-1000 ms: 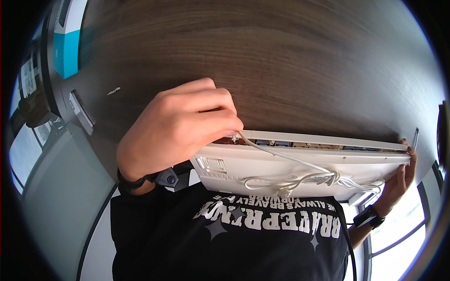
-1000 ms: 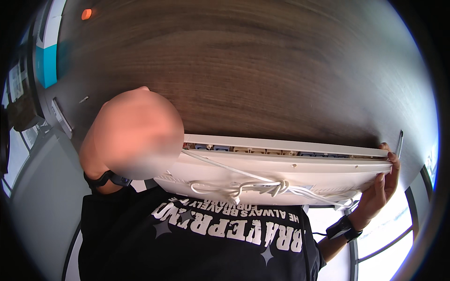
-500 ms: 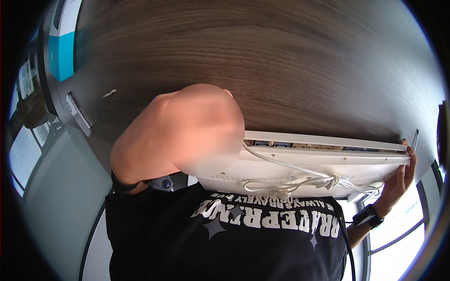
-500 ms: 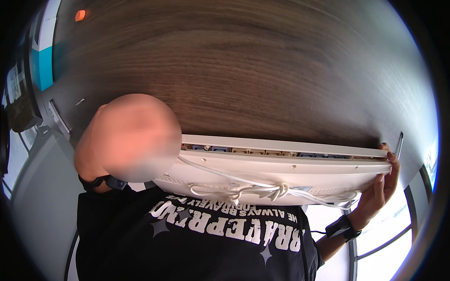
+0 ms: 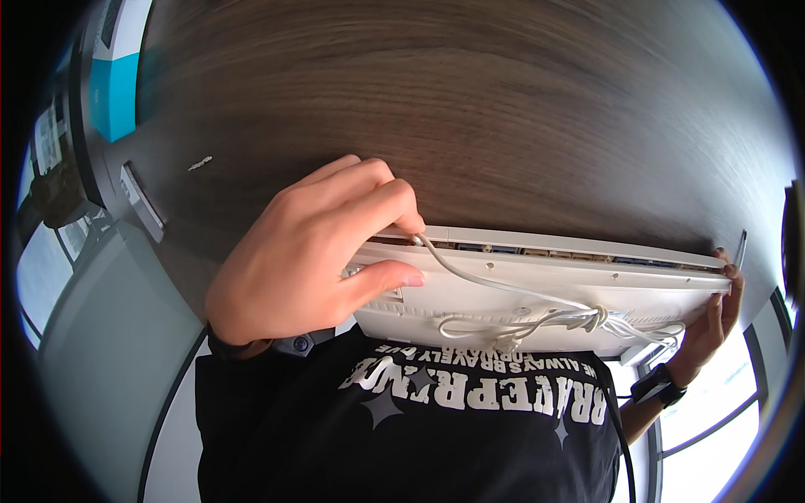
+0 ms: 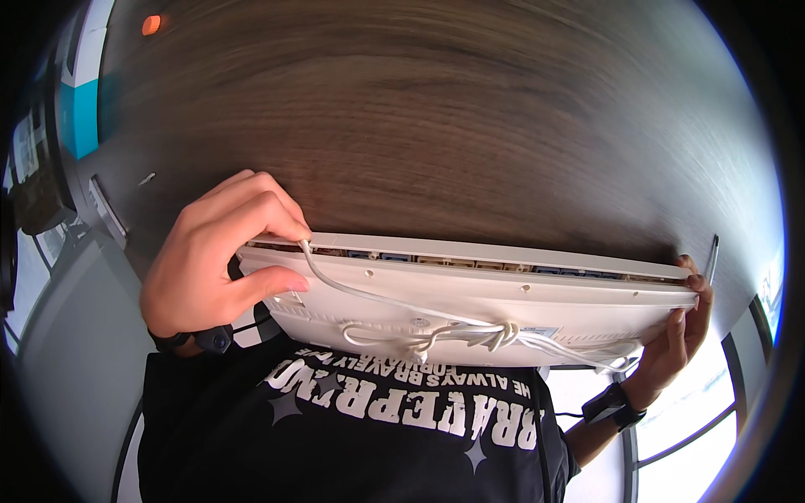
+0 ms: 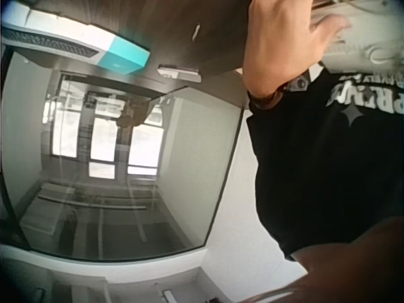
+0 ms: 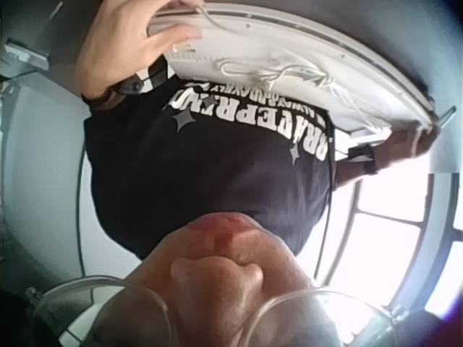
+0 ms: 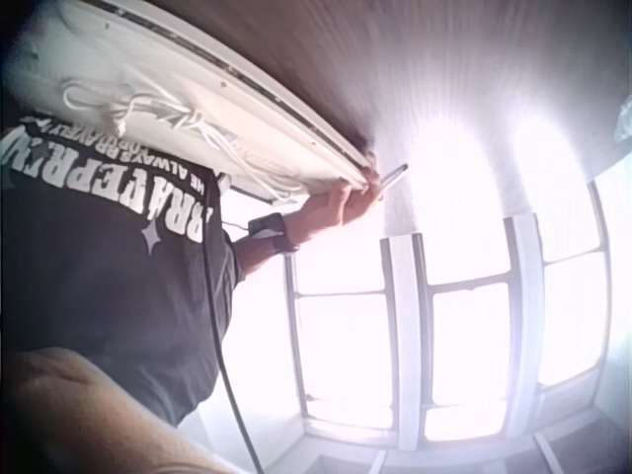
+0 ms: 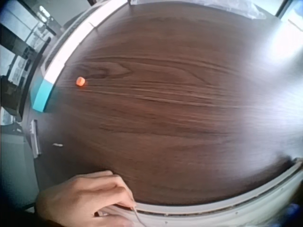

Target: The person reassembles a keyboard by inserting the internal component into the plastic shell and then using a screwdriver to secure the screws on the back.

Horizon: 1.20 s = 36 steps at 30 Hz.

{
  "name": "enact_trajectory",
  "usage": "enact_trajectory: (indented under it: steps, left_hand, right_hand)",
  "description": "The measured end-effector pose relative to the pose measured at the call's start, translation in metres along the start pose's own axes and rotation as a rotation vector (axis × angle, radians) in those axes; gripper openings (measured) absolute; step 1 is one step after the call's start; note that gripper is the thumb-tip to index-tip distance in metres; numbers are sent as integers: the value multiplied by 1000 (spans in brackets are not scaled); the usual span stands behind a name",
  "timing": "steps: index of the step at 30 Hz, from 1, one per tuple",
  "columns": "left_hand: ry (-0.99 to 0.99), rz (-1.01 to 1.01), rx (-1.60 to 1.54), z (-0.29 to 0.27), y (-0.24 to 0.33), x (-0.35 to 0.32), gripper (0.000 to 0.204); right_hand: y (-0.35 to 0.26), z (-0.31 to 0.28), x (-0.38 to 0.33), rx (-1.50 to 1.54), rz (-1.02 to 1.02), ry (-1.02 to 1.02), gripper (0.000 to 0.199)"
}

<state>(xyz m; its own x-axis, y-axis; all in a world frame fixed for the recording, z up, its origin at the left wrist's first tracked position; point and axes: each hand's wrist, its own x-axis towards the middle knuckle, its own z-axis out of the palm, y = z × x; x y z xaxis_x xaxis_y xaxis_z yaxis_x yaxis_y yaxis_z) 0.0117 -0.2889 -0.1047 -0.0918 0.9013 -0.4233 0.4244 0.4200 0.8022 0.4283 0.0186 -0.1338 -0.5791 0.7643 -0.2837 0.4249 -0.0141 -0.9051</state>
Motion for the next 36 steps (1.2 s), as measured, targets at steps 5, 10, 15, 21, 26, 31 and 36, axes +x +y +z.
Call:
enact_trajectory:
  steps: [5, 10, 15, 21, 26, 31, 36]
  left_hand:
    - [43, 10, 3, 5, 3, -1, 33]
    - [88, 29, -9, 10, 0, -11, 39]
    - [179, 51, 23, 17, 4, -23, 39]
    - [337, 117, 57, 18, 2, -37, 39]
    - [490, 150, 147, 16, 2, -54, 44]
    - [572, 215, 219, 20, 4, -58, 44]
    - [618, 226, 267, 24, 6, -64, 45]
  right_hand:
    - [9, 1, -3, 178, -49, 4, 37]
    - [6, 9, -5, 251, -62, 9, 34]
    - [13, 14, -1, 242, -136, -31, 32]
    - [0, 26, -2, 236, -220, 10, 33]
    - [-11, 51, 10, 314, -290, 31, 33]
    - [-12, 56, 15, 291, -376, 17, 29]
    - [-11, 55, 17, 286, -423, -23, 30]
